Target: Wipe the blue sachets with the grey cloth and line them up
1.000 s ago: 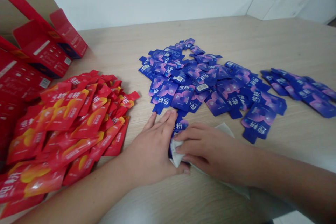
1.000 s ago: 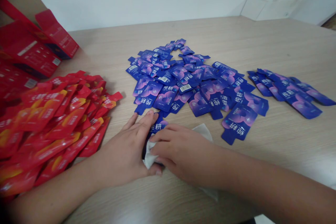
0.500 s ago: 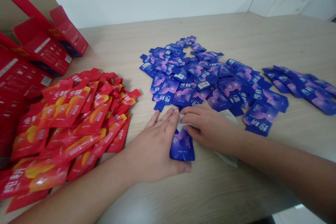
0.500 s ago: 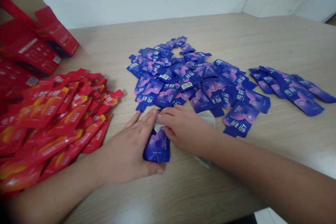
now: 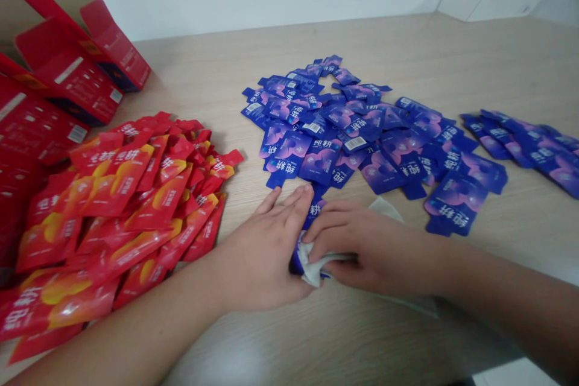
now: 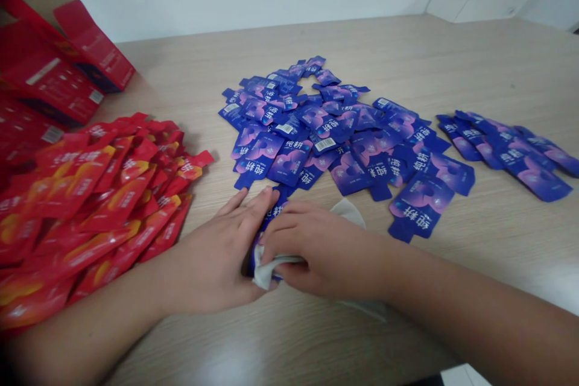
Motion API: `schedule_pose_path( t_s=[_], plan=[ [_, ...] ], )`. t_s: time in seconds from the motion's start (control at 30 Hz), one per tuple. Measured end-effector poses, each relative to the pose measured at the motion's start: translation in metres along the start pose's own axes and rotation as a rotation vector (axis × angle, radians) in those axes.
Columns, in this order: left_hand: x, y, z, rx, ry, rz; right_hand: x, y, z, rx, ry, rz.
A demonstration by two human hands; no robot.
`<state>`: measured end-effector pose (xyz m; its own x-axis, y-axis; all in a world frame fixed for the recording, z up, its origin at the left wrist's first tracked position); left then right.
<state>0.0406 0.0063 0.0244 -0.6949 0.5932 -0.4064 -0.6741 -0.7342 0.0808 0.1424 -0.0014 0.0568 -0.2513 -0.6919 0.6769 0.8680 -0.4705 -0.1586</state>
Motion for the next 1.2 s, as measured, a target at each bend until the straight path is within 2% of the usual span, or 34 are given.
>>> schedule_pose_path(
  t_s=[0.27, 0.57, 0.63, 0.73, 0.77, 0.83, 0.9, 0.93, 1.2],
  plan=[
    [0.003, -0.001, 0.003, -0.006, -0.019, 0.027, -0.022, -0.009, 0.013, -0.143, 0.183, -0.072],
    [0.006, 0.000, 0.007, -0.032, -0.101, 0.024, -0.041, -0.004, 0.020, -0.217, 0.451, -0.148],
    [0.007, 0.002, 0.006, -0.042, -0.102, 0.016, -0.038, 0.000, 0.027, -0.305, 0.427, -0.128],
    [0.009, 0.004, 0.004, -0.061, -0.091, 0.006, -0.019, 0.004, 0.036, -0.409, 0.280, -0.028],
    [0.010, 0.004, 0.004, -0.066, -0.084, 0.005, -0.012, 0.003, 0.034, -0.380, 0.209, 0.008],
    [0.010, 0.004, 0.005, -0.066, -0.062, -0.001, -0.001, -0.002, 0.021, -0.227, 0.072, 0.050],
    [0.009, 0.003, 0.005, -0.054, -0.040, -0.009, 0.004, -0.005, 0.007, -0.080, -0.020, 0.051],
    [0.008, 0.003, 0.005, -0.049, -0.031, -0.012, 0.004, -0.006, 0.003, -0.046, -0.037, 0.046],
    [0.007, 0.002, 0.007, -0.057, -0.031, 0.013, -0.024, -0.011, 0.013, -0.125, 0.243, -0.087]
  ],
)
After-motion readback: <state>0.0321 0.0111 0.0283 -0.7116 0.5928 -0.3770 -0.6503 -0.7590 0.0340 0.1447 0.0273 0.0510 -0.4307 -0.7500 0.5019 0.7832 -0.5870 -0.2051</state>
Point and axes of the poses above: each hand's wrist, its own y-axis away from the middle knuckle, its own z-axis out of the back of the hand, x = y × z, the point moved 9 cm from there along -y, towards the middle knuckle, and after that the axes turned 4 degrees about z, right-handed, at the moved point
